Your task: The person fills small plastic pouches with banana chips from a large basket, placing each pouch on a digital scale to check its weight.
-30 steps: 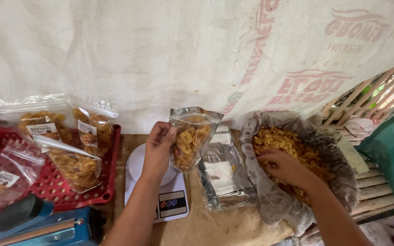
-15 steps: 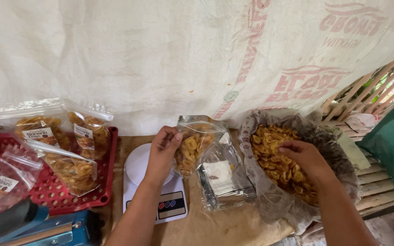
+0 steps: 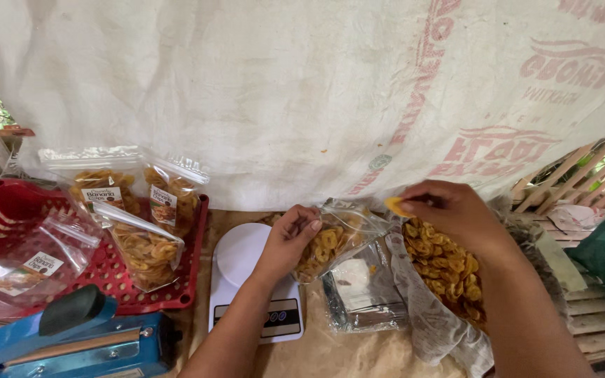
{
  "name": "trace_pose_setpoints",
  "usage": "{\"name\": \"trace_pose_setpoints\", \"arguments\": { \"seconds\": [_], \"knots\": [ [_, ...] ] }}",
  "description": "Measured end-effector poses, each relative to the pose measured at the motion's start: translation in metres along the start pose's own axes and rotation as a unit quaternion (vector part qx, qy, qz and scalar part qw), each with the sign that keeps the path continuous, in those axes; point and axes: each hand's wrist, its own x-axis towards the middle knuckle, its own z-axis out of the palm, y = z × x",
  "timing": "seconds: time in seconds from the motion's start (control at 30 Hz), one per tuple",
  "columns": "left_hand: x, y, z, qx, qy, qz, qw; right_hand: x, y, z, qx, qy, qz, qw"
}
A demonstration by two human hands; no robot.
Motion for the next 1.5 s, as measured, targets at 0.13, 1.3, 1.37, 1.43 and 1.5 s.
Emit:
{"name": "trace_pose_setpoints", "arguments": {
  "seconds": [0.13, 1.3, 1.37, 1.43, 1.5],
  "knots": [
    [0.002, -0.002, -0.002, -0.031, 0.004, -0.011, 0.999, 0.000, -0.070, 0.023, -0.143, -0.046, -0.149, 0.977],
    [0.005, 0.011, -0.019, -0.011, 0.121, 0.017, 0.992, -0.015, 0.210, -0.029, -0.136, 0.065, 0.165, 0.975],
    [0.004, 0.011, -0.019, -0.009, 0.126, 0.014, 0.992, -0.012, 0.182, -0.039, -0.104, 0.080, 0.203, 0.970],
    [0.004, 0.011, -0.020, -0.012, 0.127, 0.008, 0.992, -0.010, 0.161, -0.045, -0.078, 0.066, 0.267, 0.958],
    [0.004, 0.011, -0.020, -0.015, 0.135, -0.001, 0.991, -0.012, 0.153, -0.046, -0.080, 0.059, 0.236, 0.967]
  ]
}}
